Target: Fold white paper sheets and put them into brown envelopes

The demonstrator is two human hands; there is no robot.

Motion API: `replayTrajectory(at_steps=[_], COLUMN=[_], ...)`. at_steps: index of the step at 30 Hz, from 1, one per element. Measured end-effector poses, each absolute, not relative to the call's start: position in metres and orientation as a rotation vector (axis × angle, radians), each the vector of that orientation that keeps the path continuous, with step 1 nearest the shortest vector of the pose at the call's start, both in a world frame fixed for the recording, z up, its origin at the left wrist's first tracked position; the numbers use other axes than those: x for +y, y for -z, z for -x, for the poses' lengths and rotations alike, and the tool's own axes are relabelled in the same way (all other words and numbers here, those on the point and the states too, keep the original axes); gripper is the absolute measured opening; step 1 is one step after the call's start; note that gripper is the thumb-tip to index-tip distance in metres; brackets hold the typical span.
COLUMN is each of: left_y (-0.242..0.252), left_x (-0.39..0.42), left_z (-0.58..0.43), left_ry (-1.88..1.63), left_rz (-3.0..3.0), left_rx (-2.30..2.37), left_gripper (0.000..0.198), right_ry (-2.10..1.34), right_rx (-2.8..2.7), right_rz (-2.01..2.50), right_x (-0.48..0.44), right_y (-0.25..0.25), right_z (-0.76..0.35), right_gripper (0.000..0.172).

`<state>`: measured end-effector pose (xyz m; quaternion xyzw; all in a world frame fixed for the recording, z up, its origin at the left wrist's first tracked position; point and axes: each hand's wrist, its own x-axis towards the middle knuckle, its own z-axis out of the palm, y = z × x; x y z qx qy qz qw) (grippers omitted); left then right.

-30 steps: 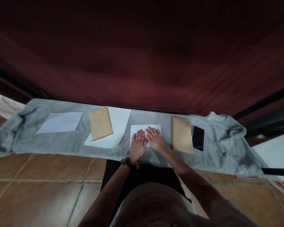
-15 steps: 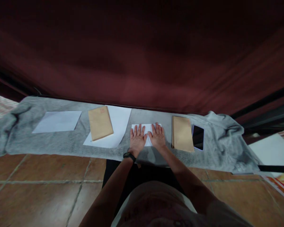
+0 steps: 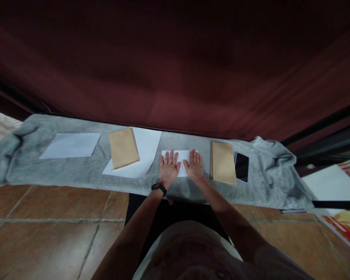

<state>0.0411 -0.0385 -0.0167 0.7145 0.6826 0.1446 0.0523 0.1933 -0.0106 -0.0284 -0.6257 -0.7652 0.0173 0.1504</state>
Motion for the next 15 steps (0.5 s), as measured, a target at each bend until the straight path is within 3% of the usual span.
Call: replayTrajectory(at_steps=[10, 15], left_y=[0.011, 0.01], left_x=[-0.04, -0.04], left_z=[-0.039, -0.042], left_ry=[-0.345, -0.404], left_rz=[-2.218, -2.274], left_rx=[2.1, 1.973], left_gripper=[0.058, 0.055], right_ry=[-0.16, -0.345], right_rx=[-2.181, -2.346], right_rz=[1.766, 1.517], right_x=[-0.018, -0.026], right_y=[0.026, 0.021], right_z=[-0.202, -0.191], right_gripper=[0.063, 0.059])
